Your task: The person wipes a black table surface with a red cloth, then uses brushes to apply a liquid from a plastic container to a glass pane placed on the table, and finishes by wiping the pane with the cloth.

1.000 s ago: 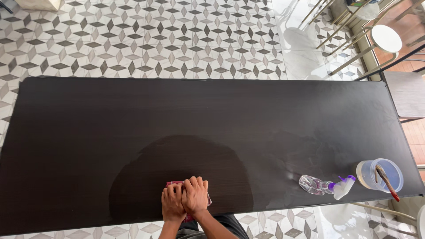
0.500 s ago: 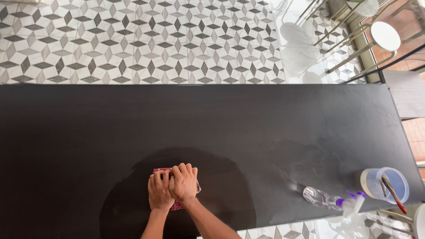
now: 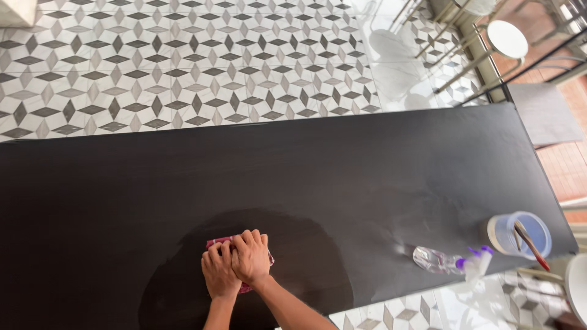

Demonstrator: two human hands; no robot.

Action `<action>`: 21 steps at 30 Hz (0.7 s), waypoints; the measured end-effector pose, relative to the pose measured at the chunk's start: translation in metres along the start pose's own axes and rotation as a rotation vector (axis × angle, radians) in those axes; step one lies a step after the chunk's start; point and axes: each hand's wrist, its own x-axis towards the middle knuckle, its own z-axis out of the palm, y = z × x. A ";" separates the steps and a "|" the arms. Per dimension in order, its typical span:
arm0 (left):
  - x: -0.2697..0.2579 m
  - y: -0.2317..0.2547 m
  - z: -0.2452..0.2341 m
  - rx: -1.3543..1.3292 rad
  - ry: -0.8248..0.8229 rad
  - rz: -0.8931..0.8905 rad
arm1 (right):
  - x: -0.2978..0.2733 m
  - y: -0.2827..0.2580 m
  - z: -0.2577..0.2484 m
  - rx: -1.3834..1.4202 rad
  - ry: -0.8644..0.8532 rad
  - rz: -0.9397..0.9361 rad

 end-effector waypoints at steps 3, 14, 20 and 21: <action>-0.032 0.002 -0.001 0.019 -0.057 -0.012 | -0.026 -0.003 -0.010 -0.046 -0.037 -0.018; -0.122 0.027 -0.010 -0.014 -0.101 0.085 | -0.119 -0.006 -0.052 -0.060 -0.027 0.019; -0.117 0.021 -0.011 0.000 -0.136 0.137 | -0.110 -0.005 -0.054 -0.063 -0.048 0.001; -0.113 0.021 -0.011 -0.013 -0.136 0.134 | -0.106 -0.004 -0.053 -0.067 -0.041 -0.018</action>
